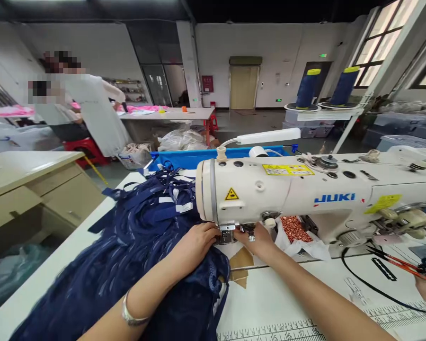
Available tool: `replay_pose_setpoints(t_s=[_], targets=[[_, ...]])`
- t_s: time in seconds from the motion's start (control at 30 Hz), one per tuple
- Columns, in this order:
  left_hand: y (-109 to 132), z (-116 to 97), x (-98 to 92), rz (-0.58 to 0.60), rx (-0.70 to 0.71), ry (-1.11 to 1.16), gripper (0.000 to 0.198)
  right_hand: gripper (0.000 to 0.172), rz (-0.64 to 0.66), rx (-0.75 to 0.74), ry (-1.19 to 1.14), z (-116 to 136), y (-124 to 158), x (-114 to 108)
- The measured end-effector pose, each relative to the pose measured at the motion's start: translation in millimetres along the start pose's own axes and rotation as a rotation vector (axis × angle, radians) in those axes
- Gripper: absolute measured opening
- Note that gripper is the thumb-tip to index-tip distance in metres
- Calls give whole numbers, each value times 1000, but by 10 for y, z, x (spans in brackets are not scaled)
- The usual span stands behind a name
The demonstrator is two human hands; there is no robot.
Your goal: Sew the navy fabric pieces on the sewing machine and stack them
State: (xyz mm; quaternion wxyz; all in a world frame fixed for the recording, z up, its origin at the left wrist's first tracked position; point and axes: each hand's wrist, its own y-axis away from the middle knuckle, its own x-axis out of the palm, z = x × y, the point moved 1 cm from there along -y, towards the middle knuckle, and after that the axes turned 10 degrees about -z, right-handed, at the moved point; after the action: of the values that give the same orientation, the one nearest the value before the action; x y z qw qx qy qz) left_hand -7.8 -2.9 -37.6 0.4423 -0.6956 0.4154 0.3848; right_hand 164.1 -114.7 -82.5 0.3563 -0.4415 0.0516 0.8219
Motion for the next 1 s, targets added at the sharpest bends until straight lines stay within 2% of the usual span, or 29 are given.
replay_pose_setpoints(t_s=[0.23, 0.33, 0.43, 0.53, 0.67, 0.83, 1.0], targets=[[43, 51, 52, -30, 62, -44, 25, 23, 24, -132, 204, -48, 21, 138], [49, 42, 51, -23, 65, -61, 27, 33, 28, -191, 312, -120, 84, 171], [53, 34, 38, -13, 83, -82, 31, 45, 51, -331, 553, -136, 145, 198], [58, 29, 23, -1, 115, -101, 34, 47, 31, -476, 805, -95, 184, 228], [61, 10, 11, 24, 141, -135, 37, 36, -137, -550, 798, -90, 179, 263], [50, -12, 24, 46, 138, -175, 38, 30, -154, -620, 723, -188, 155, 322], [36, -20, 36, 46, 138, -171, 37, 27, -261, -558, 726, -105, 232, 316]])
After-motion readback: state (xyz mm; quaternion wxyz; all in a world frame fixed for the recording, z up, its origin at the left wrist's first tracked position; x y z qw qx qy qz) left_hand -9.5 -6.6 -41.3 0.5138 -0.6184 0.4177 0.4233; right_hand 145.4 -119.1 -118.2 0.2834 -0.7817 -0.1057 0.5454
